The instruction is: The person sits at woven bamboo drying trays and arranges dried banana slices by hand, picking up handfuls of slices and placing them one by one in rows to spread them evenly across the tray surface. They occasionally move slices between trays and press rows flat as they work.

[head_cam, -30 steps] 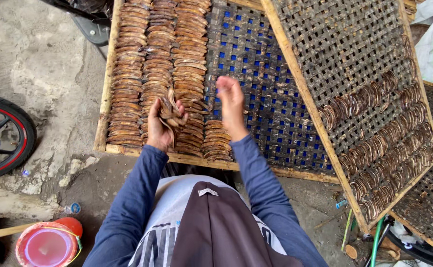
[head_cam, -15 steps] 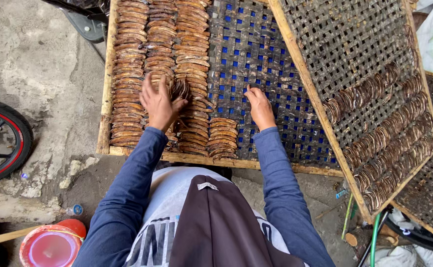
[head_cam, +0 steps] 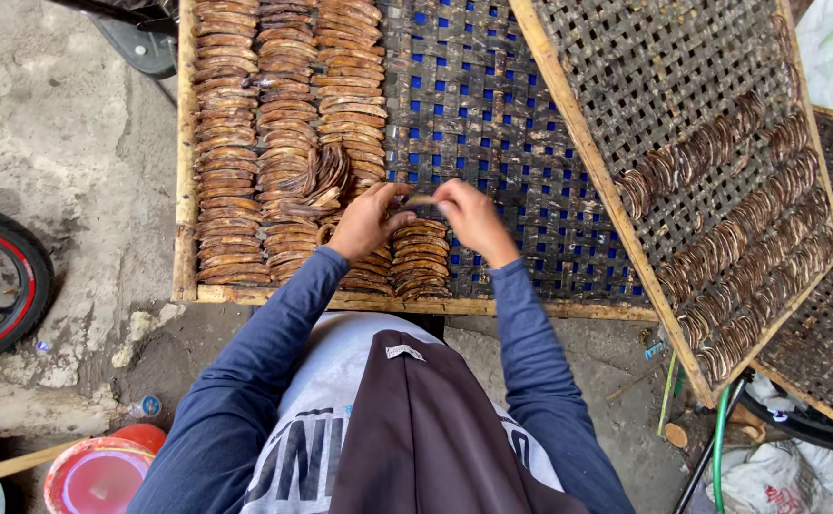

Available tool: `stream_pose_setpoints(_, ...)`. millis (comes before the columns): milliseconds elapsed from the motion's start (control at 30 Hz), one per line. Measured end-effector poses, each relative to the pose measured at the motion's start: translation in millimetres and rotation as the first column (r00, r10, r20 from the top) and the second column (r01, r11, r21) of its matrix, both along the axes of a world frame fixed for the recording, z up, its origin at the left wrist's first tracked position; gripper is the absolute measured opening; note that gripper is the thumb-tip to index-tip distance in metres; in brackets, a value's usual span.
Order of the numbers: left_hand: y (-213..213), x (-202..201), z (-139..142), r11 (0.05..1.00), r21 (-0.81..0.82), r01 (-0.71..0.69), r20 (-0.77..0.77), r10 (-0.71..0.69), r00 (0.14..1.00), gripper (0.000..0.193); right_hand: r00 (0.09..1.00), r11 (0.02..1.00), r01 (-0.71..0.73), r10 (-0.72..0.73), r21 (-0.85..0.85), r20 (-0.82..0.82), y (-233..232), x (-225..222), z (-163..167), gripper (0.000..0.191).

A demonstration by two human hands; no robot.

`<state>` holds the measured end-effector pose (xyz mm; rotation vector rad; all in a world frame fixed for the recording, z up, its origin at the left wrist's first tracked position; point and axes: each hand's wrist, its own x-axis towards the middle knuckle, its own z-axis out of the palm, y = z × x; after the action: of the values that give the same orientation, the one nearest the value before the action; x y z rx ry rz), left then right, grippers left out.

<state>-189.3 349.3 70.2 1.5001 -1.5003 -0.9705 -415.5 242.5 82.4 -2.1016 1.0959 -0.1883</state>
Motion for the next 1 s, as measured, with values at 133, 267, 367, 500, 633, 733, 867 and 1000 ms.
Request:
stream_pose_setpoints(133, -6.1, -4.4, -4.2, 0.995, 0.096, -0.021, 0.092, 0.012, 0.996, 0.029, 0.997, 0.999, 0.038, -0.038, 0.011, 0.064, 22.1, 17.5, -12.9, 0.01)
stream_pose_setpoints(267, -0.8, -12.5, -22.5, 0.999, -0.033, 0.019, 0.309, -0.008, 0.951, 0.027, 0.982, 0.986, 0.12, -0.1, -0.117, 0.163, 32.6, 14.3, -27.1, 0.015)
stream_pose_setpoints(367, -0.7, -18.1, -35.9, 0.994, -0.095, 0.06, 0.47, -0.009, 0.883, 0.02, 0.984, 0.98, 0.119, -0.095, -0.16, 0.149, 34.3, 8.5, -39.1, 0.016)
stream_pose_setpoints(500, -0.7, -17.9, -45.1, 0.983, -0.163, 0.088, 0.499, 0.006, 0.866, 0.024, 0.999, 0.937, 0.032, -0.019, -0.349, 0.041, 33.8, 2.1, -56.1, 0.013)
stream_pose_setpoints(633, 0.2, -13.6, -41.7, 0.988, -0.126, 0.091, 0.482, -0.019, 0.876, 0.016, 0.994, 0.942, 0.105, -0.096, -0.319, 0.044, 28.7, -1.3, -62.6, 0.015)
stream_pose_setpoints(733, 3.1, -5.6, -33.5, 0.992, -0.122, 0.006, 0.368, 0.04, 0.929, 0.013, 0.964, 0.918, 0.265, -0.242, -0.295, 0.115, 18.0, 8.9, -56.6, 0.01)
stream_pose_setpoints(867, 4.3, 13.0, -20.6, 0.953, -0.18, -0.243, 0.22, 0.28, 0.934, 0.015, 0.997, 0.936, 0.072, -0.063, -0.344, 0.036, 15.0, 61.1, -54.5, 0.017)
stream_pose_setpoints(1000, 4.2, 27.4, -4.7, 0.892, -0.198, -0.406, 0.074, 0.426, 0.902, 0.014, 0.995, 0.904, 0.005, -0.049, -0.428, -0.092, 28.1, 91.3, -58.1, 0.019)
